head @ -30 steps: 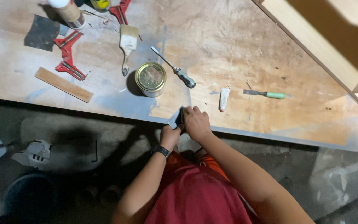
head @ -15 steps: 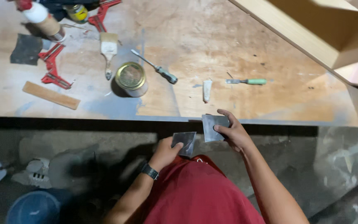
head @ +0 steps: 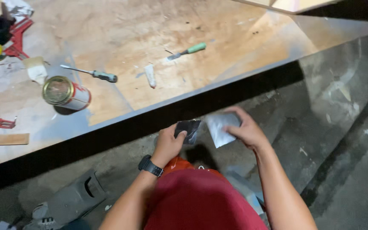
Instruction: The person rubs two small metal plates together, then uses a screwdriver to scoop white paste from a can and applies it to one plate. They squeeze more paste from a tube onto the plate and rub the two plates together to spread the paste.
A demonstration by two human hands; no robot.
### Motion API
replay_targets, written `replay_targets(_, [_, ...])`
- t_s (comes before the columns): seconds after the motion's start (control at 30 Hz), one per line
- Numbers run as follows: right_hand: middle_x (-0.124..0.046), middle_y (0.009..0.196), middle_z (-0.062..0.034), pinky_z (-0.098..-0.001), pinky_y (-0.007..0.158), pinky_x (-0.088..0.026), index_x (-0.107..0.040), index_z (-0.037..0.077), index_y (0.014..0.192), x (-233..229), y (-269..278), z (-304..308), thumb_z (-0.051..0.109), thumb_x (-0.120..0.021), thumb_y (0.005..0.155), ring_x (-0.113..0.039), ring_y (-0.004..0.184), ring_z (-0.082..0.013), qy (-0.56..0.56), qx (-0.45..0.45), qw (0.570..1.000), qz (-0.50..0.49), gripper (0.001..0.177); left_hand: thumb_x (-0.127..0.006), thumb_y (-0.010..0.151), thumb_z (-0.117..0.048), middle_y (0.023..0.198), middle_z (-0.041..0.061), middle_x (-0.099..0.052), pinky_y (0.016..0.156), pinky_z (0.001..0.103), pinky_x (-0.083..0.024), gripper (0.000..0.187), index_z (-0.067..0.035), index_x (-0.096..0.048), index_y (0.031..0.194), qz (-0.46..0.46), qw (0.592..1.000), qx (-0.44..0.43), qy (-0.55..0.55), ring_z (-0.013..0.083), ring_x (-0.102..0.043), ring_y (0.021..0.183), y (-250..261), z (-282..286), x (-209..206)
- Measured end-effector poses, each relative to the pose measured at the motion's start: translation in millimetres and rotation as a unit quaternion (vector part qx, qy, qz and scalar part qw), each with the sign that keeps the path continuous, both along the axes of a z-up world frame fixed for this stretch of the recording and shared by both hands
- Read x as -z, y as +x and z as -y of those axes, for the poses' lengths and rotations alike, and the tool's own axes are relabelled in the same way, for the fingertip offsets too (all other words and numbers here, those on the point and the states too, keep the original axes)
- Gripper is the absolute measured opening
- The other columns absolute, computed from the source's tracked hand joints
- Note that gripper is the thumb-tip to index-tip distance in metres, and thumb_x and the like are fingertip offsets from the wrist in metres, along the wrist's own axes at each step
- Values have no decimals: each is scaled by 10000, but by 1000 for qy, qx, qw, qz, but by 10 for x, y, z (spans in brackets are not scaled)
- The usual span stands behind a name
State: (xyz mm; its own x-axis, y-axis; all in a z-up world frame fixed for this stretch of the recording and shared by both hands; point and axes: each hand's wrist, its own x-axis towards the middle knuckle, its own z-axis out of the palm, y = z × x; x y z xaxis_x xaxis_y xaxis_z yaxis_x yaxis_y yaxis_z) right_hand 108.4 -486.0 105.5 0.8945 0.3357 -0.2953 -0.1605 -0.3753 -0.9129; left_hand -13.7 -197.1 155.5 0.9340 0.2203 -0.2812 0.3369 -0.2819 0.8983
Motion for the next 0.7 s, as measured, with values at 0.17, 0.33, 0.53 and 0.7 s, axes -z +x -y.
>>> replay_targets(0.17, [-615, 1272, -199, -322, 542, -604, -656, 129, 1444, -24, -27, 118, 114, -874, 867, -669, 871, -286, 27, 206, 977, -48, 617, -743, 952, -155, 1000, 168, -851, 860, 445, -622, 269, -89, -852, 1188, 9, 999, 36, 6, 369, -790, 1087, -65, 529, 464])
replay_targets(0.33, [-720, 1124, -301, -594, 878, -581, -670, 58, 1385, -559, -341, 396, 26, -815, 758, -711, 1091, -438, -61, -70, 995, 34, 644, -727, 982, -122, 1048, 237, -835, 890, 490, -625, 293, -21, -816, 1243, 63, 998, -2, 24, 430, -773, 1094, -85, 660, 417])
replay_targets(0.53, [-745, 1322, -322, -618, 1057, -565, -430, 139, 1680, -1179, -508, 394, 285, -892, 864, -703, 1266, -516, -311, -44, 947, 61, 949, -617, 1000, 5, 1179, 232, -819, 969, 526, -619, 349, -49, -766, 1311, 147, 964, 111, 190, 456, -757, 1119, -117, 685, 292])
replay_targets(0.7, [-798, 904, -4, -398, 815, -635, -809, 223, 1080, -1311, -648, 217, 259, -791, 968, -797, 911, -290, -170, -109, 918, 340, 119, -581, 979, 28, 1268, 109, -805, 964, 429, -598, 405, -111, -741, 1324, 289, 889, 167, 315, 314, -760, 1182, -29, 729, 468])
